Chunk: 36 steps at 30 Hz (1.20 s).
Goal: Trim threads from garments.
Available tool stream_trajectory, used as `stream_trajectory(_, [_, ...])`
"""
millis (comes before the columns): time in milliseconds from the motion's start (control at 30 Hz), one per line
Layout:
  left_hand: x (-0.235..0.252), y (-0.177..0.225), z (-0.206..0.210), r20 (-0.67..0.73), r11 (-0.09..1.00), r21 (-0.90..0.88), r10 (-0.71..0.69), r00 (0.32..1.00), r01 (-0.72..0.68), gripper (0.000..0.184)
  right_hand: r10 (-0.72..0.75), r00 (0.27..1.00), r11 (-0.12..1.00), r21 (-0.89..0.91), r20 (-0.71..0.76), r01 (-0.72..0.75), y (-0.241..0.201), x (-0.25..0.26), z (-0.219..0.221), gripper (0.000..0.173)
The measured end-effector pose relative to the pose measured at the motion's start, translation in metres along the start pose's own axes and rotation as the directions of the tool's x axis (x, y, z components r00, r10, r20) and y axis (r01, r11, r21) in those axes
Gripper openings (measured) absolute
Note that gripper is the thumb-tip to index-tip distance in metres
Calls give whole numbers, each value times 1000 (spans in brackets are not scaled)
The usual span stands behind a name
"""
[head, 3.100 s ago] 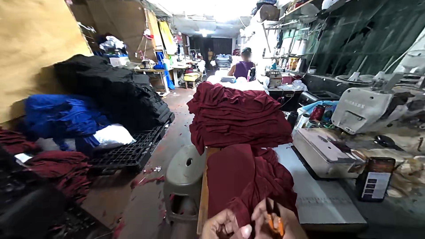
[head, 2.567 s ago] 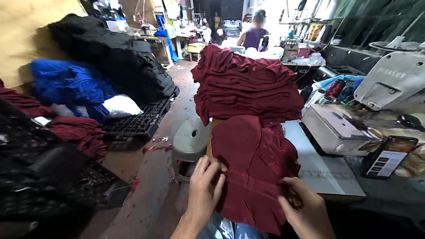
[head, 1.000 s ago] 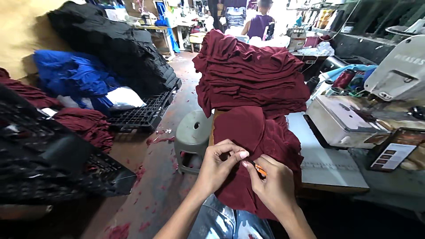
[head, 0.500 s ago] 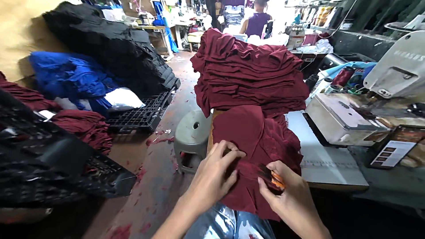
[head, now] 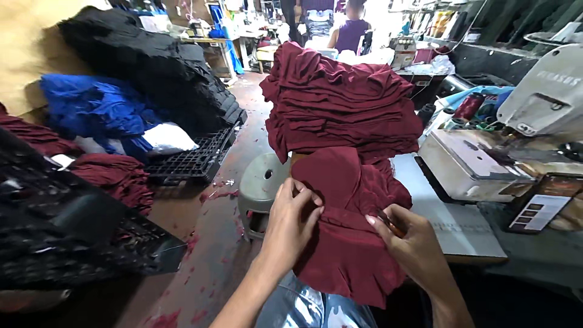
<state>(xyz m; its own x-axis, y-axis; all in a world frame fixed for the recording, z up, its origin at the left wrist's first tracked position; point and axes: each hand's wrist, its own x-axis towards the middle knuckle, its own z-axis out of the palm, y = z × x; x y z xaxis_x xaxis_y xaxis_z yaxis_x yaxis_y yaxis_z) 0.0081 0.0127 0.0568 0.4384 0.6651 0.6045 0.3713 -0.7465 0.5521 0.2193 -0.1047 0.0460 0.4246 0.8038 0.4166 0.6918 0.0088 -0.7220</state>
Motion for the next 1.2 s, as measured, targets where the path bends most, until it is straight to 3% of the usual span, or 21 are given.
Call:
stream_trajectory(100, [-3,22,-2,55,994,-103,50,997,-44,11,-31,997,997,61,-69,35,-14,-6,-7,15])
stream_trajectory(233, [0,30,4,185,977,-171,160,970,-129,12,-101,993,882,455,-68,121,-45,-10,-9,13])
stream_trajectory(333, [4,28,12,224,974,-172,183,957,-146,13,-60,998,696,718,33,18,-45,-8,3,20])
stream_trajectory(433, [4,26,21,213,980,-120,184,960,-161,11,58,993,582,805,103,-118,-30,-1,14,40])
stream_trajectory(500, [4,26,27,196,982,-82,183,963,-170,9,112,986,569,806,120,-162,-23,2,17,49])
stream_trajectory(700, [9,31,36,176,992,-35,122,977,-118,10,76,995,647,756,71,-104,-16,2,18,39])
stream_trajectory(800, [12,25,33,203,982,-189,23,979,16,11,5,1000,779,628,-4,-1,-8,2,20,31])
stream_trajectory(933, [19,19,20,307,869,-433,-106,946,238,10,-80,995,891,443,-62,99,2,-2,22,24])
stream_trajectory(1033, [14,20,25,276,923,-363,-26,961,129,2,-113,993,862,495,-18,107,8,-1,18,26])
stream_trajectory(1100, [10,28,32,228,985,-172,51,972,-11,10,-104,994,836,542,10,82,10,0,16,27])
stream_trajectory(1200, [5,36,43,166,984,54,160,973,-171,7,-90,996,829,555,10,70,9,-1,17,27])
